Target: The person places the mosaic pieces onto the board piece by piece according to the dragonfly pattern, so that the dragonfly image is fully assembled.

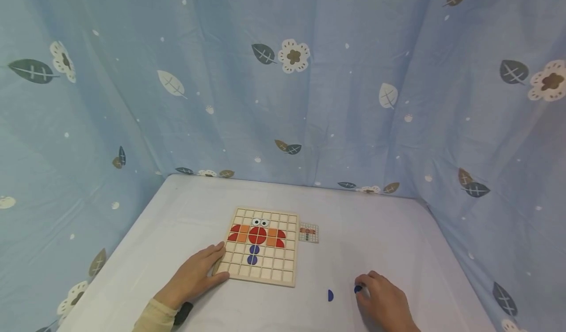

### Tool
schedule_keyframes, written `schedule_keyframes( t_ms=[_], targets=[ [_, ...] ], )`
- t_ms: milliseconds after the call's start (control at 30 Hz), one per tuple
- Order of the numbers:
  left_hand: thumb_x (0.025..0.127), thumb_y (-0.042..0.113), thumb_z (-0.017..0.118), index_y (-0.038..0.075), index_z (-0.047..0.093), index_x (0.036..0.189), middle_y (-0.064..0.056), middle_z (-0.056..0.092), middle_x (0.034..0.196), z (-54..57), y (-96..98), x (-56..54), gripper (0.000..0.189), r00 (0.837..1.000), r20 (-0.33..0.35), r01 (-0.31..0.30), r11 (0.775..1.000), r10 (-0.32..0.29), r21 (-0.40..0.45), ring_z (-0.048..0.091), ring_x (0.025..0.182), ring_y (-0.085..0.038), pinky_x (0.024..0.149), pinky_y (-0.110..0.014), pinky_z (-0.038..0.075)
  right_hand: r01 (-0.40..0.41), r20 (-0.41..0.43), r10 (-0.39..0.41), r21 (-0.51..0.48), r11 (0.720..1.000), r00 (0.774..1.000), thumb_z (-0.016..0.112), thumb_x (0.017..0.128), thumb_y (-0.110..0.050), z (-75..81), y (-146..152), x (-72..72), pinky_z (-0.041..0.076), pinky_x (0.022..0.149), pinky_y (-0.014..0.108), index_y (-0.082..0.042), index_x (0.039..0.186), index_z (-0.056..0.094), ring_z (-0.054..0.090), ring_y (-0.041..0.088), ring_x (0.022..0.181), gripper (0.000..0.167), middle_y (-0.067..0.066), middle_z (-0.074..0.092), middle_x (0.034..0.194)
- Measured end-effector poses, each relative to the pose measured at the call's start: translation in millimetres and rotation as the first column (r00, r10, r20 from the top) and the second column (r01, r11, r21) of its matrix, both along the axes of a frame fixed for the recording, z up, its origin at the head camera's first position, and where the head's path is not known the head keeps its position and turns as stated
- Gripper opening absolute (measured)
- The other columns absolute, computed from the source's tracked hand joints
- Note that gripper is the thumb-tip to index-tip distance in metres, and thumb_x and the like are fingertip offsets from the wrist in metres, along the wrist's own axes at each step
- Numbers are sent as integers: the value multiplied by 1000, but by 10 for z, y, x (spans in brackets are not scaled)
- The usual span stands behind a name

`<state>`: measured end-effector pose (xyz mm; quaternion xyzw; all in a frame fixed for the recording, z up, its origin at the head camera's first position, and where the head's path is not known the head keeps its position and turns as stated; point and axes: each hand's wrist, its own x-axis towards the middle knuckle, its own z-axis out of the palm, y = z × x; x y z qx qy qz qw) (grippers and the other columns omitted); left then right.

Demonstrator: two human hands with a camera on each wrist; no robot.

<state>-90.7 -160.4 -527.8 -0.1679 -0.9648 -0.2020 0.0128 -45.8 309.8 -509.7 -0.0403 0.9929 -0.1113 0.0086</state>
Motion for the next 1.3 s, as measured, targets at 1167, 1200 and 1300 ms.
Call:
schedule_keyframes(
  t_ms=[1167, 1200, 1300],
  targets=[
    [89, 46, 77, -2, 57, 141, -14, 52, 150, -26, 15, 7, 73, 1000, -3, -13, 1000, 13, -8, 48, 137, -37, 113, -53, 41, -44, -87, 43, -19, 999, 995, 90, 74, -30, 61, -278, -160, 61, 71, 37, -24, 92, 77, 66, 12, 83, 24, -13, 66, 88],
    [89, 46, 76, -2, 57, 141, -14, 52, 150, -27, 14, 5, 74, 1000, -6, -14, 1000, 14, -9, 48, 137, -37, 113, -53, 41, -46, -98, 44, -20, 999, 994, 91, 74, -31, 64, -309, -169, 61, 72, 36, -24, 93, 77, 67, 12, 84, 24, -12, 66, 89],
    [88, 47, 76, -2, 57, 141, -14, 52, 150, -33, 13, 5, 74, 1000, -10, -16, 1000, 16, -14, 49, 137, -37, 113, -52, 41, -55, -130, 51, -24, 998, 990, 91, 73, -32, 63, -405, -202, 62, 74, 36, -25, 93, 77, 67, 12, 86, 25, -12, 67, 90]
  ],
)
